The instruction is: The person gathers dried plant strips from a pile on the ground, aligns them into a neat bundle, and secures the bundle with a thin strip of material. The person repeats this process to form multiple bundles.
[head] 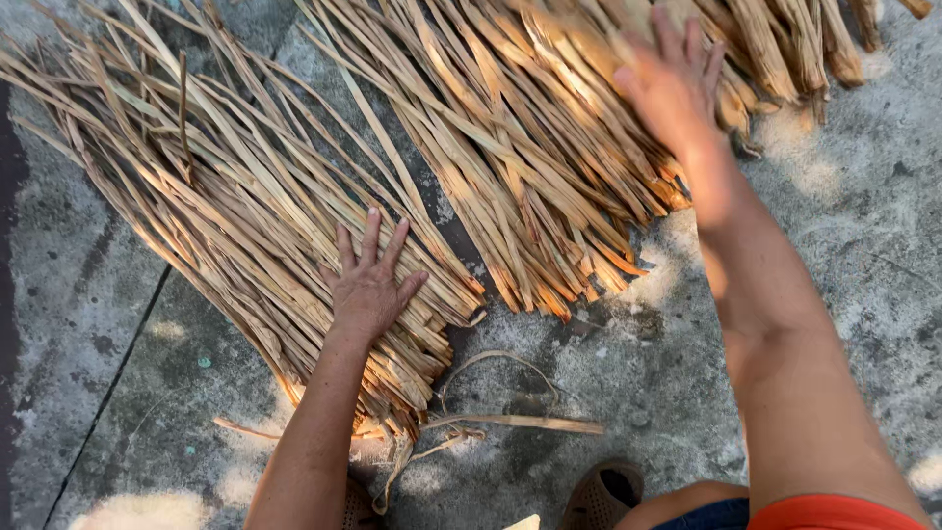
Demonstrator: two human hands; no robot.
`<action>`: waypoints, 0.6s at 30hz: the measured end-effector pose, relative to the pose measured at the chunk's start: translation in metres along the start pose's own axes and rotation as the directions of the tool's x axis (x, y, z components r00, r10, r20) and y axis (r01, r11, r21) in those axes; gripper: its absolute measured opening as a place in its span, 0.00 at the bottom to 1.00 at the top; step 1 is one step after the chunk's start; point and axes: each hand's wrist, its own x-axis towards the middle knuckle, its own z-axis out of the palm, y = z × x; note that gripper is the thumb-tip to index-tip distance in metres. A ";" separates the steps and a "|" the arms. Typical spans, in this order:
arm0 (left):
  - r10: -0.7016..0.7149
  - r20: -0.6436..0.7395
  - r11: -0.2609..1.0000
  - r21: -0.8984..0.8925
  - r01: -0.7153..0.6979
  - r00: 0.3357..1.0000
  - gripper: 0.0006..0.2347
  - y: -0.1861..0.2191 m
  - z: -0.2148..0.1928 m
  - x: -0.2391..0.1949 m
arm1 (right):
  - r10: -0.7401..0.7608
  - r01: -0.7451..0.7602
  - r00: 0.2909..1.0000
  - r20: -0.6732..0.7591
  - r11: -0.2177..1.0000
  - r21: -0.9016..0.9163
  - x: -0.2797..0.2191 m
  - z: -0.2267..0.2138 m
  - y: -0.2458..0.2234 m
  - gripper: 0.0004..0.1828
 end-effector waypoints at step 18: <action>0.020 -0.030 1.000 -0.023 -0.021 0.999 0.37 0.009 0.008 -0.016 | -0.036 0.110 0.938 0.344 0.975 -0.195 -0.086 0.018 -0.102 0.38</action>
